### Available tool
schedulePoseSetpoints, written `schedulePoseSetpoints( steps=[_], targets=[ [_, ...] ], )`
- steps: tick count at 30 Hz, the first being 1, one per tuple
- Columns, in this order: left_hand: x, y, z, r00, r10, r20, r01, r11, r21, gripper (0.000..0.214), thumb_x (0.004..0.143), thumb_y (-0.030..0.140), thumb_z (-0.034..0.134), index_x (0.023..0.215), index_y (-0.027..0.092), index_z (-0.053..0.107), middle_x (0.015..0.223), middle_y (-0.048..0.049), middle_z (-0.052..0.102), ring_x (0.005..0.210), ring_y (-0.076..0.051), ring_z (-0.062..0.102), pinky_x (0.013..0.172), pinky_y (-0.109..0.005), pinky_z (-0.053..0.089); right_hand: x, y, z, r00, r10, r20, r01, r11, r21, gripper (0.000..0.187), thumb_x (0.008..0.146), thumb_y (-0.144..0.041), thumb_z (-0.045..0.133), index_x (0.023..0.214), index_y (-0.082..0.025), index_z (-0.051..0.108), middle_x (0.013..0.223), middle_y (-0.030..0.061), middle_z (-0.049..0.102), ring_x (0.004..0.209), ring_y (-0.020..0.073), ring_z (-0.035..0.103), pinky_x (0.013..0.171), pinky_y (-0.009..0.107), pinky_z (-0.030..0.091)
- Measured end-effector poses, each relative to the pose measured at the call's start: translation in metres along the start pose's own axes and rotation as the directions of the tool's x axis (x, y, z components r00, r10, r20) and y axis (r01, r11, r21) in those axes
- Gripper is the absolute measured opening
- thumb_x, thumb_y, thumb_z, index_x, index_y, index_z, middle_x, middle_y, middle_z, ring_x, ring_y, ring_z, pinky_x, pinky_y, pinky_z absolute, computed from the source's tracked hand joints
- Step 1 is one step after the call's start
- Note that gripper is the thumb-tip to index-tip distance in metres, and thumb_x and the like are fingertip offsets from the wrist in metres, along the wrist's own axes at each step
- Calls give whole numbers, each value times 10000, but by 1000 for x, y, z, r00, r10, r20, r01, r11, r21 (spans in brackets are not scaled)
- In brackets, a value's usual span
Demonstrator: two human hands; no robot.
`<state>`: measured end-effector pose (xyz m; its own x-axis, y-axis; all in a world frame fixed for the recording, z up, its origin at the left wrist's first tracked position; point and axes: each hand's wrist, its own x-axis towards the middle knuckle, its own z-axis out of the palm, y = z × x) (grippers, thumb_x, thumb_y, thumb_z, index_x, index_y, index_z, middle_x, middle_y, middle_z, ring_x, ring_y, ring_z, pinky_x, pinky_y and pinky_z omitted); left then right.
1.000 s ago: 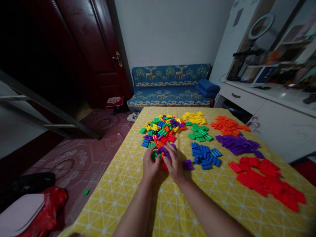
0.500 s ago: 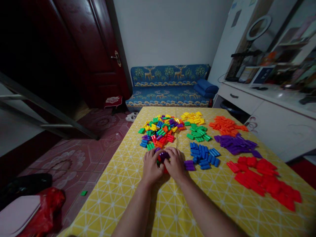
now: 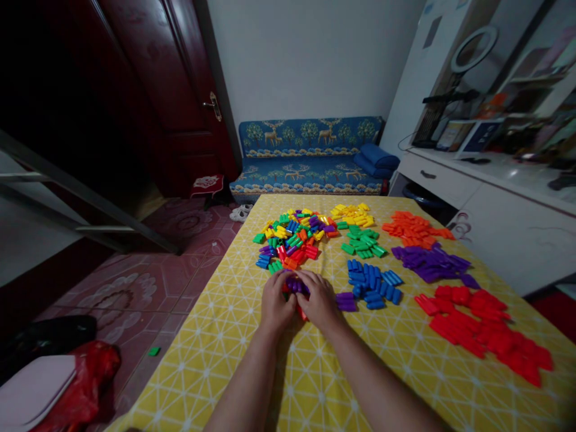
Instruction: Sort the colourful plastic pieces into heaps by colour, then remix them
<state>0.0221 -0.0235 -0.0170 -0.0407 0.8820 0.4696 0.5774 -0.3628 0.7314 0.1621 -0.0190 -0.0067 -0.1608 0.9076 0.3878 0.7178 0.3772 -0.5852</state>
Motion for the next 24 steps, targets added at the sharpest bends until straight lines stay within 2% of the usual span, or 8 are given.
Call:
schedulePoseSetpoints(
  steps=[5, 7, 10, 13, 17, 20, 22, 24],
  targets=[
    [1, 4, -4, 1000, 18, -15, -18, 1000, -11, 502, 629, 30, 488, 1069, 204, 656, 1154, -74, 647, 1101, -240, 592, 979, -404, 459, -2, 2, 3, 1000, -27, 1, 27, 994, 103, 260, 882, -237, 548, 1112, -233, 669, 1101, 62, 703, 1042, 230, 615, 940, 378, 459],
    [1, 4, -6, 1000, 8, -22, -7, 999, 42, 459, 645, 42, 507, 1039, 209, 674, 1111, -71, 671, 1069, -251, 605, 953, -423, 458, -2, 5, 6, 998, 49, -42, -38, 975, 218, 252, 904, -283, 533, 1118, -226, 652, 1076, 65, 713, 1008, 225, 644, 906, 367, 481],
    [1, 7, -9, 998, 3, -66, 6, 991, 137, 381, 675, 66, 541, 979, 228, 705, 1067, -61, 692, 1048, -266, 607, 939, -455, 437, -3, 9, 9, 969, 223, -108, -155, 885, 438, 294, 917, -352, 513, 1151, -199, 606, 1035, 80, 725, 946, 220, 679, 836, 341, 518],
    [1, 15, -12, 995, 34, -96, -15, 980, 196, 244, 752, 123, 566, 892, 242, 727, 1028, -51, 697, 1031, -261, 597, 934, -462, 418, -5, 9, 7, 937, 308, -163, -174, 820, 545, 293, 913, -396, 520, 1095, -181, 599, 981, 87, 729, 884, 216, 689, 774, 319, 533],
    [-1, 26, -14, 993, 115, -33, -106, 971, 216, 128, 817, 232, 604, 786, 240, 728, 1029, -46, 694, 1044, -255, 571, 938, -457, 407, -11, -5, -6, 940, 238, -245, -84, 856, 510, 250, 904, -386, 542, 1031, -185, 622, 929, 68, 717, 847, 199, 674, 759, 300, 528],
    [-3, 29, -15, 981, 192, 35, -196, 958, 209, 101, 800, 261, 638, 822, 254, 737, 1075, -43, 689, 1105, -267, 542, 988, -481, 379, -14, -12, -21, 941, 186, -284, -16, 860, 511, 231, 907, -349, 544, 1051, -191, 632, 978, 72, 711, 884, 193, 670, 774, 296, 529],
    [-3, 30, -16, 970, 233, 65, -242, 951, 191, 113, 794, 272, 646, 857, 266, 739, 1087, -36, 694, 1141, -273, 528, 1032, -504, 345, -14, -5, -34, 914, 238, -328, -22, 837, 547, 285, 902, -344, 551, 1136, -192, 611, 1045, 86, 704, 903, 194, 669, 753, 295, 534],
    [-3, 32, -17, 960, 258, 108, -273, 948, 163, 121, 801, 293, 642, 874, 276, 737, 1071, -27, 706, 1140, -269, 535, 1066, -518, 313, -11, 17, -52, 847, 337, -411, -45, 816, 576, 340, 876, -363, 578, 1166, -185, 591, 1050, 92, 699, 878, 194, 666, 718, 295, 535]
  ],
)
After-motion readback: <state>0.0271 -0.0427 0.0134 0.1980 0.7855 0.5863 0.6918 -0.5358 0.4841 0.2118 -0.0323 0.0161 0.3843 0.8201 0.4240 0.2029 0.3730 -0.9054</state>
